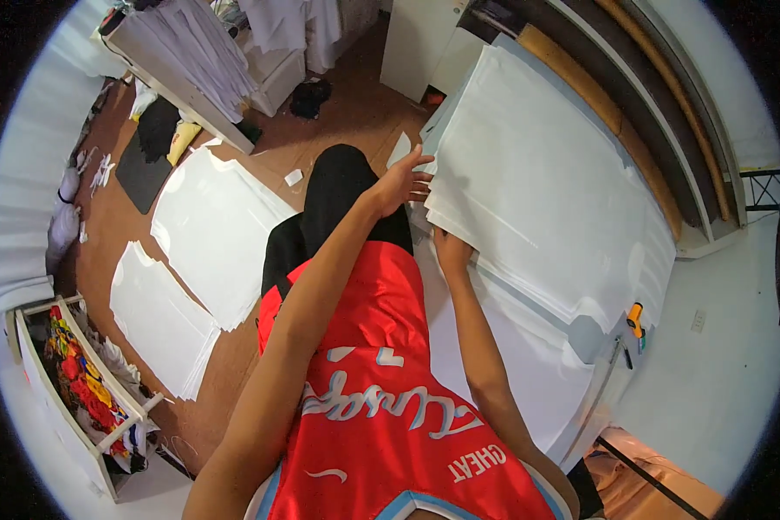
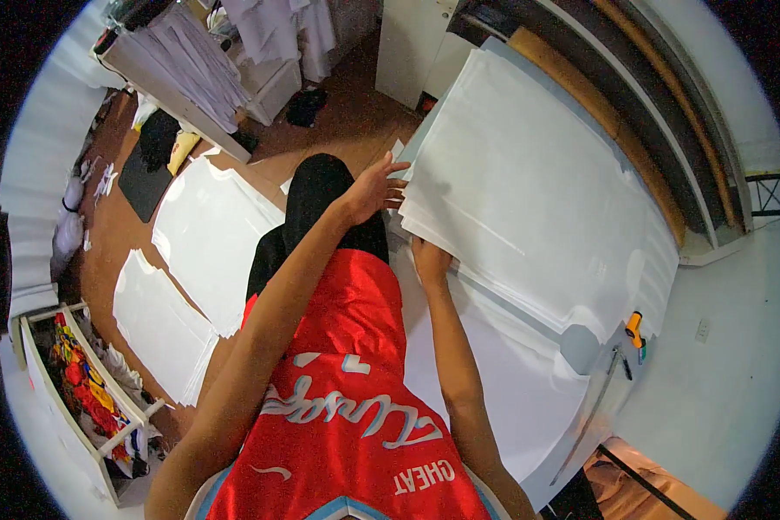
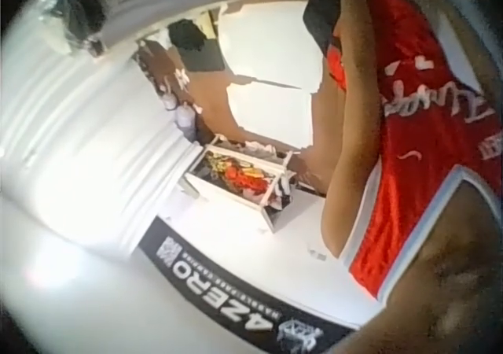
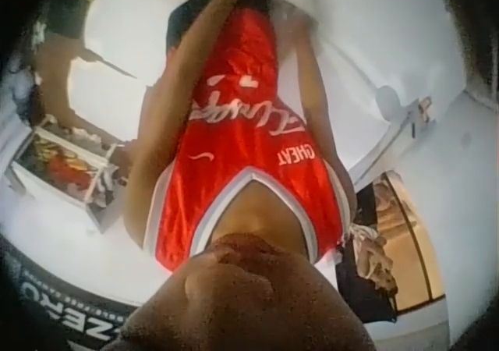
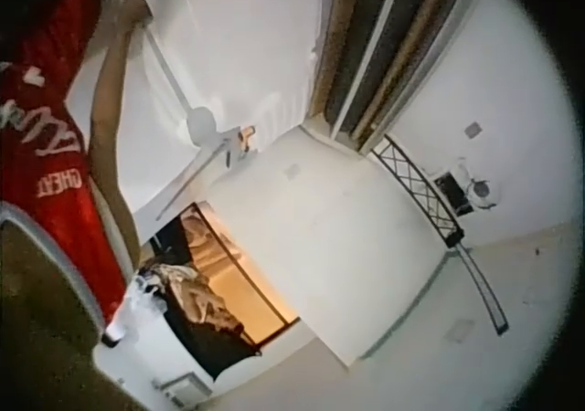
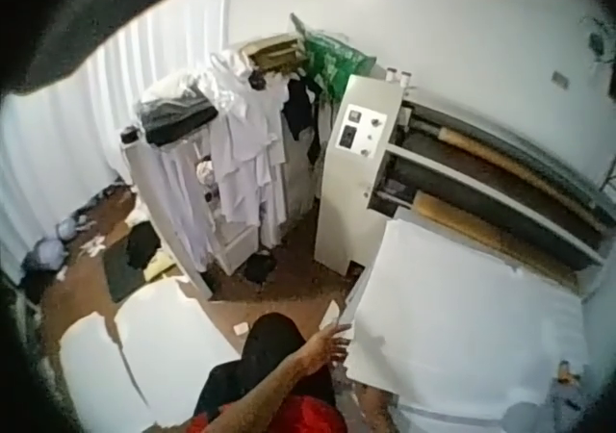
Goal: Aligning and stacking white sheets of printing material on a work surface.
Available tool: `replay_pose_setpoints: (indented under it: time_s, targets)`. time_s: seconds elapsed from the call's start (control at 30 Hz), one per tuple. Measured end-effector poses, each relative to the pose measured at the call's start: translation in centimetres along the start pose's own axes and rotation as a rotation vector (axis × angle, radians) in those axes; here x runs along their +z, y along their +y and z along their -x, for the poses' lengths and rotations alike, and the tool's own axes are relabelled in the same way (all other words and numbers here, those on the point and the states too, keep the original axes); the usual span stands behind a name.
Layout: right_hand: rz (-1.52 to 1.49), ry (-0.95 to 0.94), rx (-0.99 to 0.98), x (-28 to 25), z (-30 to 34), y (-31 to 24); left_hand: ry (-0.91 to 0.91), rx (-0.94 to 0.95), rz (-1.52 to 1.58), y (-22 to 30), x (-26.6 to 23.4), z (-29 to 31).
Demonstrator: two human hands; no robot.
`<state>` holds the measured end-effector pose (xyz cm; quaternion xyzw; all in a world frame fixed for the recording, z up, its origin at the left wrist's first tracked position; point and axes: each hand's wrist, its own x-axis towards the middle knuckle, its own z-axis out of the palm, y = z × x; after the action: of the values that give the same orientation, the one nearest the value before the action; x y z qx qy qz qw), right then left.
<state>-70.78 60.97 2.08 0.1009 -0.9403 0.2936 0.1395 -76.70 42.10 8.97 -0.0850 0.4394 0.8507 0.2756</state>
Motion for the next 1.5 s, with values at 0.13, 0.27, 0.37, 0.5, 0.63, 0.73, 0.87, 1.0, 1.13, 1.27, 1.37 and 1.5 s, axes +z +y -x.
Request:
replay_pose_setpoints:
  time_s: [0.13,0.27,0.37,0.5,0.63,0.73,0.87,1.0,1.13,1.27,1.37,1.5]
  targets:
    - [0.050,-0.030,0.037,-0.1,-0.6,0.9,0.156,0.047,-0.027,-0.8,-0.5,-1.0]
    - [-0.044,-0.116,0.156,-1.7,-1.8,0.1,0.258,0.059,-0.162,-1.4,-1.3,-1.4]
    - [-0.125,0.020,0.118,-2.9,-2.7,0.3,0.139,-0.028,-0.174,-1.4,-0.6,-1.5]
    - [-0.224,-0.139,0.257,-4.7,-2.9,-0.5,-0.019,-0.081,-0.155,-0.7,0.1,-0.7]
    - [-0.278,0.080,-0.024,-5.7,0.0,-3.9,-0.102,-0.071,-0.127,-0.3,-0.5,-0.3]
    - [-0.316,-0.200,-0.018,-5.7,2.6,-5.7,-0.115,-0.068,-0.087,0.0,-0.1,-0.3]
    - [-0.200,-0.066,-0.110,-2.8,2.3,-4.8,-0.115,-0.057,0.004,-0.2,-0.4,-0.8]
    - [0.032,-0.096,0.067,-1.1,0.6,-2.5,-0.151,-0.025,0.007,0.8,0.4,0.5]
    - [0.054,-0.049,-0.001,-0.7,0.0,-0.2,-0.048,-0.028,0.037,0.7,0.6,0.7]
    - [-0.005,-0.019,0.006,-0.6,-1.0,1.2,0.134,0.144,0.094,0.4,0.3,0.1]
    - [0.005,-0.014,0.110,-1.4,-2.0,0.4,0.250,0.141,0.088,-0.7,-1.7,-1.0]
    - [-0.055,-0.011,0.214,-2.6,-3.1,1.2,0.245,-0.035,-0.091,-1.3,-0.8,-1.7]
